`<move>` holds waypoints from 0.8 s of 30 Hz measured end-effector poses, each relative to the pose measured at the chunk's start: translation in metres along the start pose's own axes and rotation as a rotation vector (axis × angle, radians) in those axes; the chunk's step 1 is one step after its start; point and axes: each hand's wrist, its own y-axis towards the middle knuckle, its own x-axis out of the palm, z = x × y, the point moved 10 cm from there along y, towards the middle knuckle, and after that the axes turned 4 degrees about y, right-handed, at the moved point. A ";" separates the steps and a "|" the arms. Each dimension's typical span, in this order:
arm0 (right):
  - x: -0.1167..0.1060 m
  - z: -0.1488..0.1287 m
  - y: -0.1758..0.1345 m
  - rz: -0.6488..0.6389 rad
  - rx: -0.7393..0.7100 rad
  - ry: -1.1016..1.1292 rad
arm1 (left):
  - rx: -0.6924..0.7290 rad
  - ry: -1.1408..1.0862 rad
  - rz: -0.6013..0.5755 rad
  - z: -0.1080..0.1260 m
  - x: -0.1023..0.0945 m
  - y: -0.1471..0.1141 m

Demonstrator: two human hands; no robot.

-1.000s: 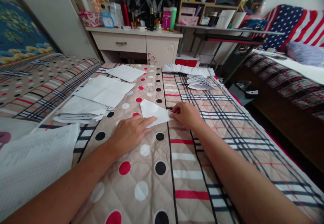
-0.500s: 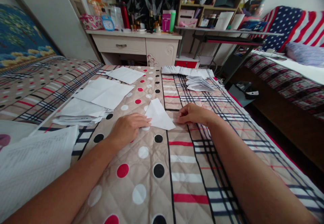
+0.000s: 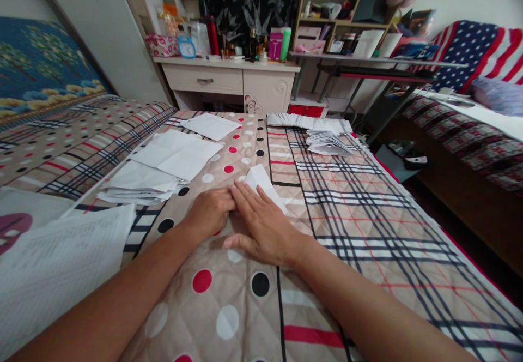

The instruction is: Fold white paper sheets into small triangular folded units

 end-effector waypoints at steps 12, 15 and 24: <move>0.021 0.031 -0.004 -0.142 0.151 -0.180 | -0.195 0.150 -0.337 0.019 0.001 -0.006; 0.021 0.030 -0.004 -0.140 0.146 -0.188 | -0.299 0.217 -0.396 0.018 -0.001 -0.007; 0.019 0.030 -0.004 -0.139 0.156 -0.199 | -0.572 0.252 -0.207 -0.018 -0.015 -0.014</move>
